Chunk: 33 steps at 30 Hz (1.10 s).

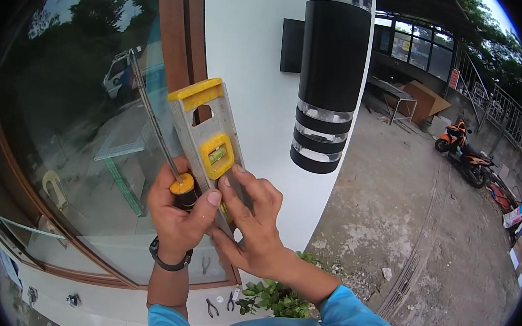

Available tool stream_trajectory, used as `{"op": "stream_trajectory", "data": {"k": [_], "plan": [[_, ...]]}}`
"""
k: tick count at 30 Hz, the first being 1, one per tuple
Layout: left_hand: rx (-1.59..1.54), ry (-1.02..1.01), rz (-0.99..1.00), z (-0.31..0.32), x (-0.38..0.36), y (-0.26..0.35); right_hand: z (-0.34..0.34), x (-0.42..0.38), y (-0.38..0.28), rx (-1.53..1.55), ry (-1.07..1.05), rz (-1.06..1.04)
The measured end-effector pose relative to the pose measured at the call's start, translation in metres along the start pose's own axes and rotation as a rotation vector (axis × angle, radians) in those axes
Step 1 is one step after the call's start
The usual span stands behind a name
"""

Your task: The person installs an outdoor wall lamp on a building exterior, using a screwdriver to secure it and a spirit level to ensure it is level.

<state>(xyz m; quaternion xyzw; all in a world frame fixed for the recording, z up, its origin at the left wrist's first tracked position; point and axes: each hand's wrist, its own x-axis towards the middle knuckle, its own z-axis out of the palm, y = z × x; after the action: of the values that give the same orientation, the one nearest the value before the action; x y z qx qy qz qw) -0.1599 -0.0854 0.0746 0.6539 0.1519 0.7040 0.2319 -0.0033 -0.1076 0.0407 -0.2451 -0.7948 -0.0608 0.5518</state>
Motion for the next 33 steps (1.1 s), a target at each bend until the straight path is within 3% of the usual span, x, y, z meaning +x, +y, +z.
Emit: {"op": "stream_trajectory", "data": {"k": [2,4,6,11,22,33], "plan": [[0.070,-0.042,0.090,0.019,0.033,0.013,-0.025,0.024,0.002,-0.125,0.092,-0.059],[0.083,-0.038,0.187,0.033,0.069,0.025,-0.056,0.038,-0.006,-0.032,0.179,-0.081],[-0.026,-0.092,0.200,0.043,0.105,0.034,-0.084,0.037,0.000,-0.107,0.335,-0.196],[-0.197,-0.160,0.167,0.061,0.172,0.019,-0.139,0.040,0.034,0.007,0.613,-0.191],[-0.208,-0.168,0.157,0.085,0.194,0.005,-0.158,0.072,0.087,0.010,0.381,0.087],[-0.164,-0.180,0.174,0.087,0.195,0.004,-0.155,0.074,0.091,0.110,0.371,0.083]]}}
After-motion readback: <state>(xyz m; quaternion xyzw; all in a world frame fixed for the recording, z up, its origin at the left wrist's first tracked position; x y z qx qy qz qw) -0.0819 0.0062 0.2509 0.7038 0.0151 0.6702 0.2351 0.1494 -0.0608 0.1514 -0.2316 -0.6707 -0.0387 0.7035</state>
